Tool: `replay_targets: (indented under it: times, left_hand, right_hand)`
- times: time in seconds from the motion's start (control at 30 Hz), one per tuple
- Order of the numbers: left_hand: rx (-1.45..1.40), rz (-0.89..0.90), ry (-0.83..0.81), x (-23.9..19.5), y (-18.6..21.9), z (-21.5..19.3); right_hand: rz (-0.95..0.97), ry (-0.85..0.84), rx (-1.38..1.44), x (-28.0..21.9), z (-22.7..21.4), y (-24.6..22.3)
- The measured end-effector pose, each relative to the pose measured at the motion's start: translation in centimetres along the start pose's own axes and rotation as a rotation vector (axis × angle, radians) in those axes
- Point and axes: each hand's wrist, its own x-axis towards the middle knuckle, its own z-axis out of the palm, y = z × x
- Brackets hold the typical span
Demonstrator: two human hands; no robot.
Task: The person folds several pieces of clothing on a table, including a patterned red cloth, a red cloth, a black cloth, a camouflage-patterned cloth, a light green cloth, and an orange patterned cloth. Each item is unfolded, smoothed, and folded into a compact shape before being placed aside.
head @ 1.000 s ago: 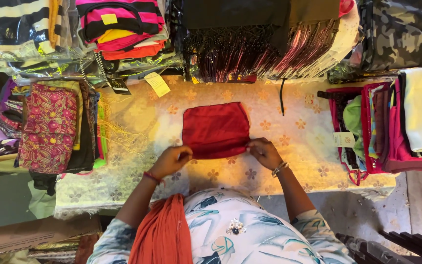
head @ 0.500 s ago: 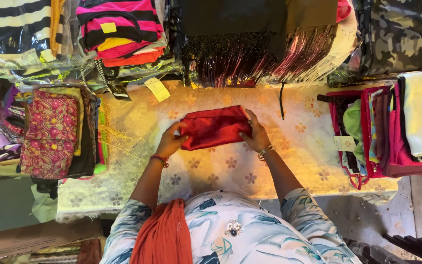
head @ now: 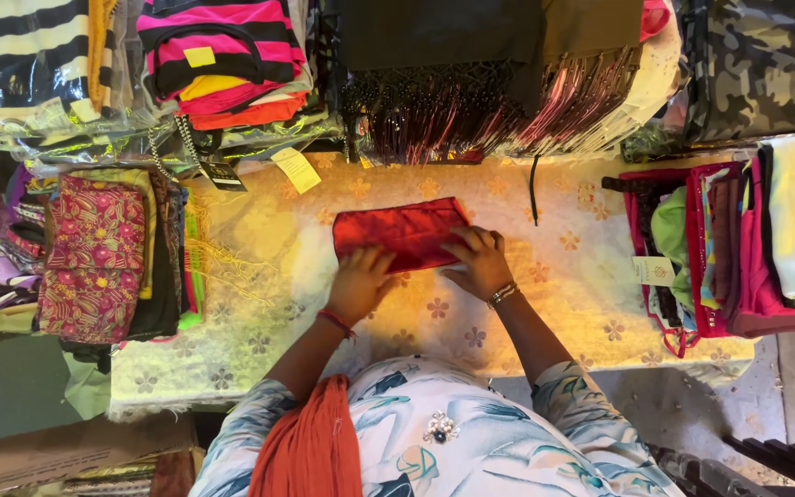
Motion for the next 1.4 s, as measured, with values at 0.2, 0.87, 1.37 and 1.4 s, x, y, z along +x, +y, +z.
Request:
replay_targets:
  times: [0.2,0.87,1.37,1.4]
  left_hand:
    - [0.150,0.113,-0.159,1.0,0.8,1.1]
    - [-1.160,-0.292,0.175,1.3,2.1,-3.1]
    - [-1.244,-0.377,0.204,-2.7,-1.2,-5.4]
    - [-1.324,-0.397,0.249,-3.0,-1.2,-5.6]
  right_hand:
    - [0.109,0.012,-0.012,-1.5,4.1,2.8]
    - [-0.069,0.082,0.797,0.9,-1.5,-10.4]
    - [0.330,-0.198,1.029,-0.2,4.6,-5.3]
    - [0.363,-0.169,1.181,-0.2,4.9,-5.2]
